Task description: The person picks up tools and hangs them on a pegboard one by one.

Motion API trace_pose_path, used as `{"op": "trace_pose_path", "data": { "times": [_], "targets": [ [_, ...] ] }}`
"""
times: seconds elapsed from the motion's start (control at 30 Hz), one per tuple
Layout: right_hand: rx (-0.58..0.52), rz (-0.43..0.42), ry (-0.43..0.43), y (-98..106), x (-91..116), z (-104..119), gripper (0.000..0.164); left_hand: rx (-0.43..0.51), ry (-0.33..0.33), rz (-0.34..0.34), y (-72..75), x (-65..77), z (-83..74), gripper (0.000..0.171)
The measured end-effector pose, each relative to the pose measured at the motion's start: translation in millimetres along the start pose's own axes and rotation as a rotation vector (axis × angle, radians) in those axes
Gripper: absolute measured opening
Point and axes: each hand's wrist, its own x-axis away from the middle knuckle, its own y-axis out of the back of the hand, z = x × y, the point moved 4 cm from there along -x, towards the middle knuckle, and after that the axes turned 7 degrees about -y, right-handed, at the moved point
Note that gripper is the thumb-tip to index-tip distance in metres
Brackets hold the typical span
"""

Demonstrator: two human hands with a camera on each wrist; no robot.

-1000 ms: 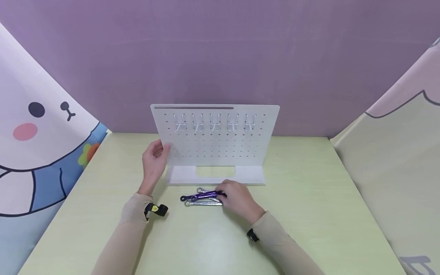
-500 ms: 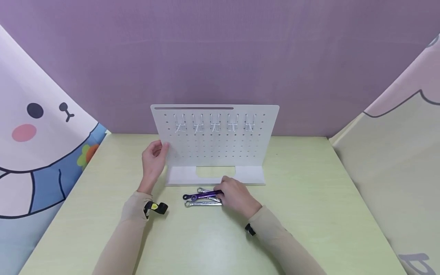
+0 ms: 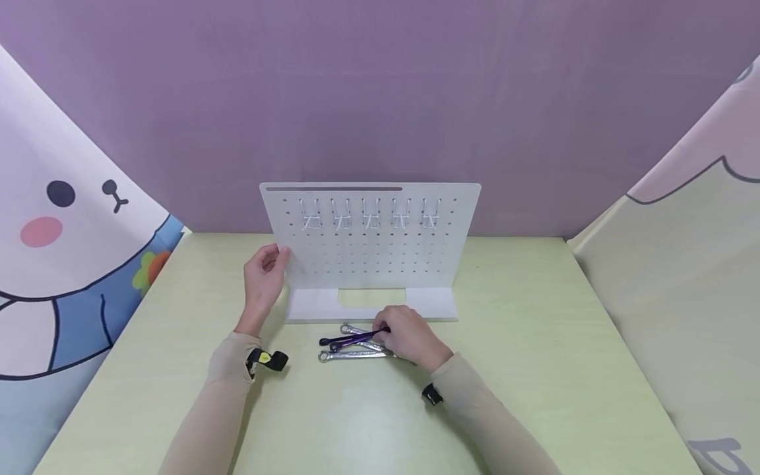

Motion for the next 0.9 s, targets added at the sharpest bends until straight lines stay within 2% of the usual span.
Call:
{"op": "trace_pose_path", "data": {
  "times": [0.6,0.9],
  "targets": [
    [-0.026,-0.070,-0.003,6.0,-0.3,-2.3,0.005,-0.021,-0.003,0.015,1.3,-3.1,5.6,0.030],
    [-0.160,-0.036,-0.072,6.4,-3.3,-5.1,0.004,-0.001,-0.005,0.017,0.5,-3.8,8.9,0.030]
  ]
}}
